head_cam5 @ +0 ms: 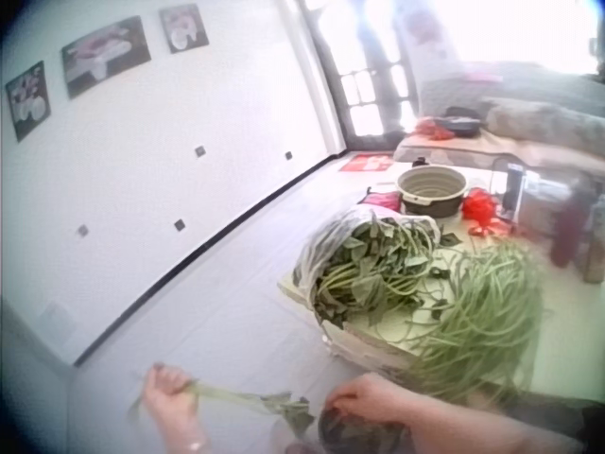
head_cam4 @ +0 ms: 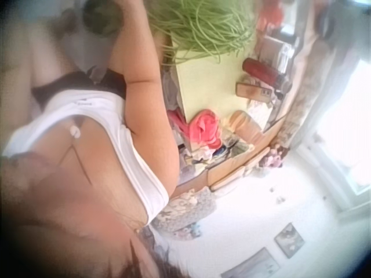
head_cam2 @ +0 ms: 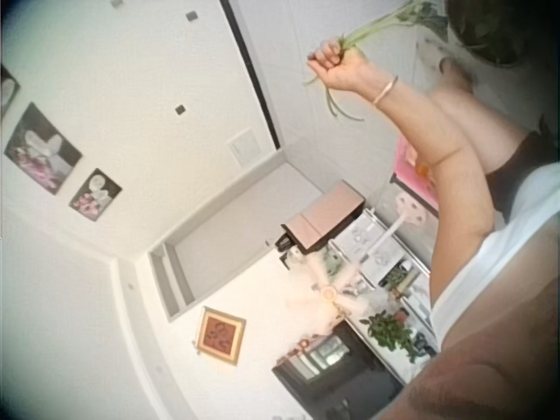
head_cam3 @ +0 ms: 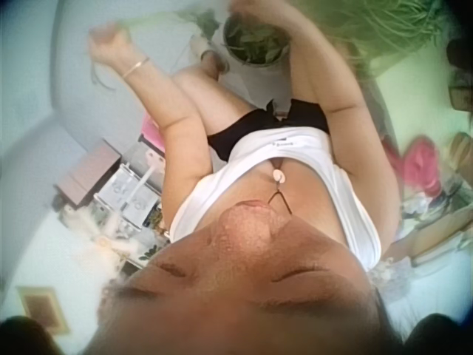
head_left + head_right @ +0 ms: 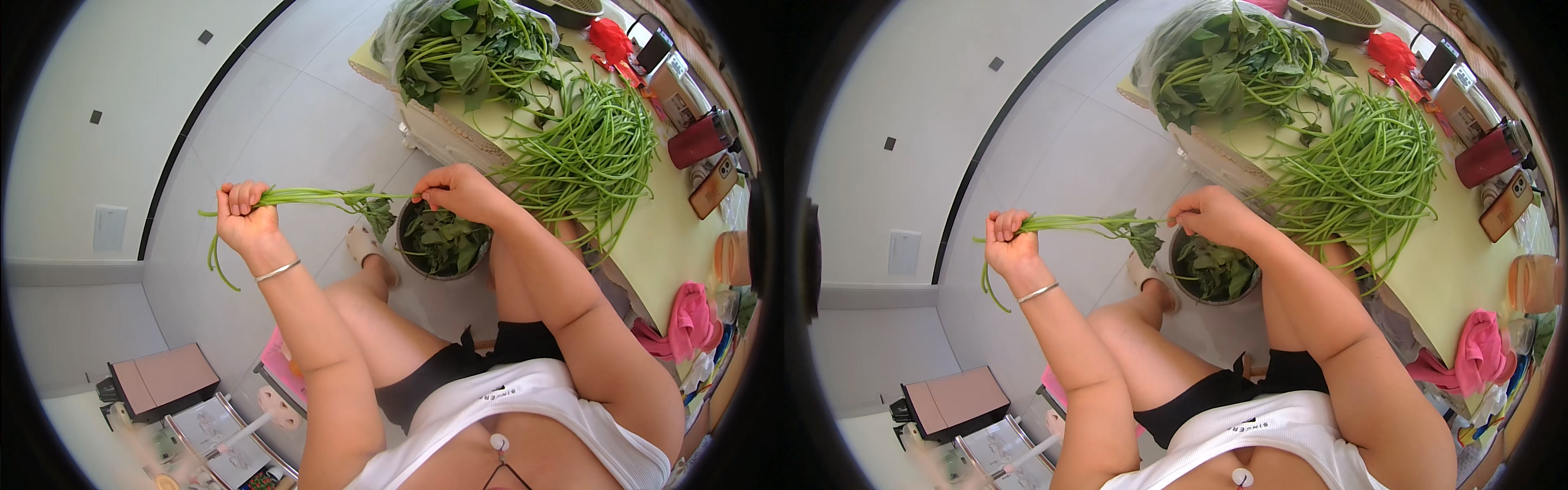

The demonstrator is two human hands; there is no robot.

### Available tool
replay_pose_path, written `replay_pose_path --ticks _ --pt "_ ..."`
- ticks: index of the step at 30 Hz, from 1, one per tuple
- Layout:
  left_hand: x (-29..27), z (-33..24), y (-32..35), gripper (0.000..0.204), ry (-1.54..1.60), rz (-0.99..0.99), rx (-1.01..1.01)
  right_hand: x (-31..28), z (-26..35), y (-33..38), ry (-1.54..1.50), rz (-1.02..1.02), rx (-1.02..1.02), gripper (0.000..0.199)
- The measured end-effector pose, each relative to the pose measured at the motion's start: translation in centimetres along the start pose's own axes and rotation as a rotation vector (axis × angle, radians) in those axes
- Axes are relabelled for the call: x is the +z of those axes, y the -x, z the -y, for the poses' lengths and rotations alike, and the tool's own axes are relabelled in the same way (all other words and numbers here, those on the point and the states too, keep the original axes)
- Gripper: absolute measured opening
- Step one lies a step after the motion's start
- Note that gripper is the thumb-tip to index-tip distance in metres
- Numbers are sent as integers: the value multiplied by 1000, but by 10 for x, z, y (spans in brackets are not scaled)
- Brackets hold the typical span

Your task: The person picks through green leafy vegetables by hand, removing leaves from the stems and placing them into a small bucket on the floor.

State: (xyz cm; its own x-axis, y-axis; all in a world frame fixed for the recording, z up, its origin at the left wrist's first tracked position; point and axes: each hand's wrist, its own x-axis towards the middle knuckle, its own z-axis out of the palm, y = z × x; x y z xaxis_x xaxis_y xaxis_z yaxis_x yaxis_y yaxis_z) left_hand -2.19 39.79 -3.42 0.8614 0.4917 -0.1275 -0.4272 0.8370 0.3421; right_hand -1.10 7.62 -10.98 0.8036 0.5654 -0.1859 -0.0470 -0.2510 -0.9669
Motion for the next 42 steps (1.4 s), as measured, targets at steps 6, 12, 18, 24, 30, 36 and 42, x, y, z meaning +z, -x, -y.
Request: replay_pose_path --ticks 6,12,18,24,30,36,42 --pt "-3 -11 -2 22 35 11 25 16 -1 -2 119 -91 -144 19" --pt "1 -13 1 23 55 32 -5 25 7 -1 256 -177 -138 21" --pt "5 -8 6 21 86 83 -100 33 5 -2 365 -259 -139 18" --pt "3 -23 1 20 103 109 -47 21 -4 1 127 -184 -87 15" --pt "0 -25 2 21 61 123 -22 13 -8 0 -12 -345 -121 16" --pt "14 -5 18 24 -48 188 29 24 -8 -10 -822 -502 61 12" --pt "31 13 35 23 -110 382 -19 18 -19 -15 -1153 -503 182 12"
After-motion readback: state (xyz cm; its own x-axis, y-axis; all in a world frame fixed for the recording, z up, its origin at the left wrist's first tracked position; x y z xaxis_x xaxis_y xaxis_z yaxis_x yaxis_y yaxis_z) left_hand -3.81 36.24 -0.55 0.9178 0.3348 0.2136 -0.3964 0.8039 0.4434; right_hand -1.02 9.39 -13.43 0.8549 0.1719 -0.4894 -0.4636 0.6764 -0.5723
